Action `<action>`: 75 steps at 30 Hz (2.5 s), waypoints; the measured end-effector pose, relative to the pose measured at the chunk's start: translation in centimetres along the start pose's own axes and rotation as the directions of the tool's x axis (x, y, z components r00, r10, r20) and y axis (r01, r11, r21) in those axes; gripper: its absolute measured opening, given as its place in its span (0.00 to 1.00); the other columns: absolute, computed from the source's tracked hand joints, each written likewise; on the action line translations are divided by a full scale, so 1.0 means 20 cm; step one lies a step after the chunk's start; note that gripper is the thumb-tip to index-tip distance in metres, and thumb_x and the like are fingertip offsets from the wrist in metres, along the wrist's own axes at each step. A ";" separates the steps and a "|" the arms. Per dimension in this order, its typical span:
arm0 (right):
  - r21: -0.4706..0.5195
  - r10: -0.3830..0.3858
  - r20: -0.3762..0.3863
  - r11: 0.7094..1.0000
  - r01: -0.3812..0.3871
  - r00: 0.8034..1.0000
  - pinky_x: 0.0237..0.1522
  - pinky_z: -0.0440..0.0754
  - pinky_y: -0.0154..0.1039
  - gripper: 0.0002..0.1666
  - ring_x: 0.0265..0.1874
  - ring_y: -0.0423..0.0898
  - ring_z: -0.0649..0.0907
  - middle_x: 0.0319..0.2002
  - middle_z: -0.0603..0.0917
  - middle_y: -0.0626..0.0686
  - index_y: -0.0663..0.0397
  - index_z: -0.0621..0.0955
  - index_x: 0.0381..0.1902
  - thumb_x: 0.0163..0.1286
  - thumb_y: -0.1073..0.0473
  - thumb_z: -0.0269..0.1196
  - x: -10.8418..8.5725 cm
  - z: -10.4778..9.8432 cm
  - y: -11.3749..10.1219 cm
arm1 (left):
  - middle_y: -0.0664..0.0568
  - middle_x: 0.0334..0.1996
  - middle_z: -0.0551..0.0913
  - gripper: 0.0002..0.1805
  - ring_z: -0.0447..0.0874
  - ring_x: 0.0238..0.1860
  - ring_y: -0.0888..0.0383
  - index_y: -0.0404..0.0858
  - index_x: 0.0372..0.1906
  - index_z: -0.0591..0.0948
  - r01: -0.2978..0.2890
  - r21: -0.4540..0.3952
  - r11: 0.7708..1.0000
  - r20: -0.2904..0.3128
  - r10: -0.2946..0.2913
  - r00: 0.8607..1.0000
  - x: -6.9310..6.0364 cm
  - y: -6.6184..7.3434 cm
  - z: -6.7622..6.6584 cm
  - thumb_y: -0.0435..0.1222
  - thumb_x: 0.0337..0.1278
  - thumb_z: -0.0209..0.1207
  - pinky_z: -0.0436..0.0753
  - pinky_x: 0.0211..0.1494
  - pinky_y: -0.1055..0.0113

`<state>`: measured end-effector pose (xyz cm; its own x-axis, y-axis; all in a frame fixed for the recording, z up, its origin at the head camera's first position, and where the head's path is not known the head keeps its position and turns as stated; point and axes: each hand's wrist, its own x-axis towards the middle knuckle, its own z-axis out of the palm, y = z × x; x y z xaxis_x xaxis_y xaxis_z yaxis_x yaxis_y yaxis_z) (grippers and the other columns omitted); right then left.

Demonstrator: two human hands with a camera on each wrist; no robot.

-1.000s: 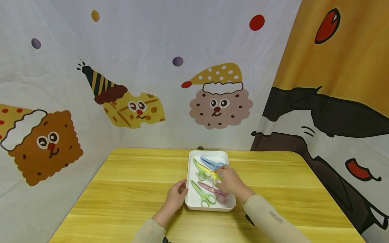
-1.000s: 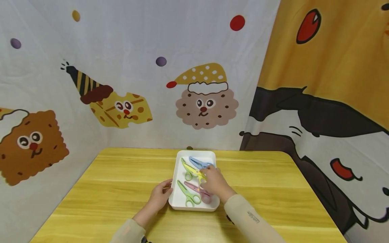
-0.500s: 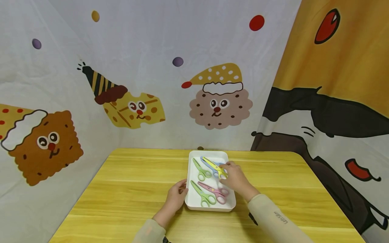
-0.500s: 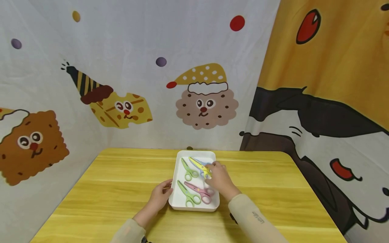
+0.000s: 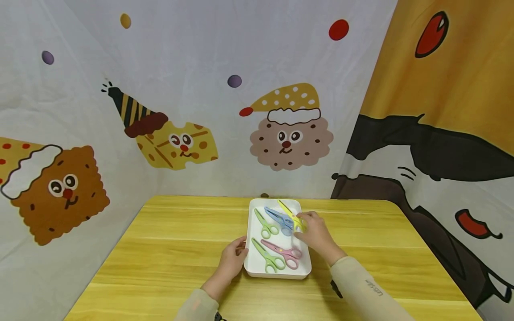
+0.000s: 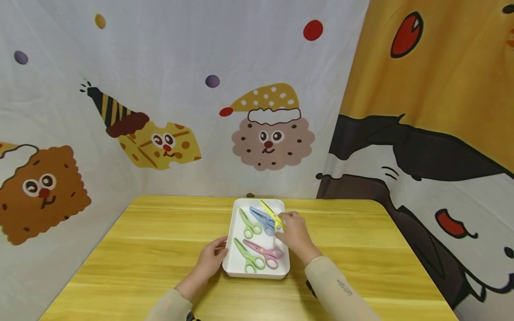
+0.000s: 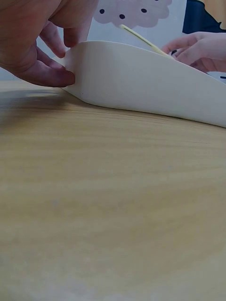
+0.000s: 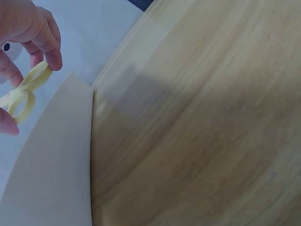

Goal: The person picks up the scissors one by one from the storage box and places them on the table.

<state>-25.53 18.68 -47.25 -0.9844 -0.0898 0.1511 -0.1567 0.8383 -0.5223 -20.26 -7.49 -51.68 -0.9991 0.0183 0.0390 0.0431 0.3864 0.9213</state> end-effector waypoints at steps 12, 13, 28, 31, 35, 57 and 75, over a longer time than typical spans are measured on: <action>0.052 0.091 -0.012 0.995 -0.091 0.996 0.57 0.72 0.61 0.36 0.57 0.67 0.72 0.60 0.70 0.67 0.56 0.74 0.61 0.53 0.55 0.71 0.01 -0.02 0.07 | 0.36 0.47 0.80 0.21 0.80 0.44 0.49 0.28 0.59 0.74 -0.003 -0.005 1.000 -0.006 0.003 1.000 0.00 0.01 0.00 0.26 0.60 0.55 0.83 0.46 0.64; 0.057 0.094 -0.014 0.994 -0.093 0.995 0.57 0.72 0.61 0.36 0.56 0.67 0.72 0.60 0.70 0.68 0.56 0.74 0.61 0.53 0.56 0.71 0.01 -0.03 0.08 | 0.36 0.48 0.80 0.21 0.80 0.45 0.49 0.28 0.59 0.74 0.006 -0.008 1.000 -0.006 -0.006 1.000 0.00 0.01 0.00 0.26 0.60 0.55 0.83 0.46 0.64; 0.063 0.118 -0.053 0.991 -0.115 0.992 0.49 0.77 0.58 0.37 0.49 0.65 0.76 0.56 0.73 0.69 0.58 0.76 0.59 0.50 0.55 0.72 0.00 -0.06 0.19 | 0.35 0.48 0.79 0.21 0.80 0.45 0.48 0.28 0.60 0.73 0.010 -0.014 1.000 0.007 -0.010 1.000 0.00 0.00 0.00 0.25 0.60 0.55 0.83 0.46 0.63; 0.051 0.129 -0.051 0.991 -0.127 0.990 0.43 0.78 0.54 0.37 0.44 0.62 0.76 0.54 0.73 0.69 0.58 0.76 0.59 0.50 0.54 0.72 0.00 -0.06 0.21 | 0.36 0.48 0.79 0.21 0.80 0.45 0.49 0.28 0.60 0.73 0.014 -0.010 1.000 0.006 -0.014 1.000 0.00 0.00 0.00 0.26 0.60 0.55 0.83 0.46 0.64; 0.024 0.146 -0.049 0.989 -0.145 0.988 0.41 0.78 0.53 0.37 0.42 0.61 0.76 0.53 0.73 0.71 0.59 0.75 0.59 0.51 0.55 0.72 0.00 -0.07 0.24 | 0.36 0.48 0.79 0.21 0.79 0.45 0.49 0.28 0.60 0.73 0.015 -0.007 1.000 0.005 -0.015 1.000 0.00 0.00 0.00 0.26 0.60 0.55 0.82 0.46 0.63; -0.081 0.207 0.025 0.975 -0.205 0.978 0.48 0.72 0.63 0.36 0.46 0.72 0.74 0.51 0.74 0.72 0.62 0.75 0.58 0.52 0.55 0.70 0.00 -0.11 0.31 | 0.36 0.48 0.79 0.21 0.79 0.45 0.49 0.28 0.60 0.73 0.013 -0.014 1.000 0.006 -0.013 1.000 0.00 0.01 0.00 0.26 0.60 0.55 0.82 0.46 0.63; -0.116 0.220 0.049 0.970 -0.213 0.974 0.36 0.72 0.51 0.32 0.38 0.66 0.74 0.45 0.76 0.70 0.64 0.78 0.53 0.48 0.58 0.70 -0.01 -0.13 0.32 | 0.36 0.49 0.79 0.22 0.80 0.45 0.49 0.28 0.60 0.73 0.009 -0.005 1.000 0.010 -0.009 1.000 -0.01 0.01 0.00 0.26 0.60 0.55 0.83 0.45 0.64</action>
<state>-26.15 25.55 -48.39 -0.9975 0.0705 -0.0082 0.0669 0.8947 -0.4416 -20.12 -7.47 -51.53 -0.9993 0.0240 0.0269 0.0341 0.3816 0.9237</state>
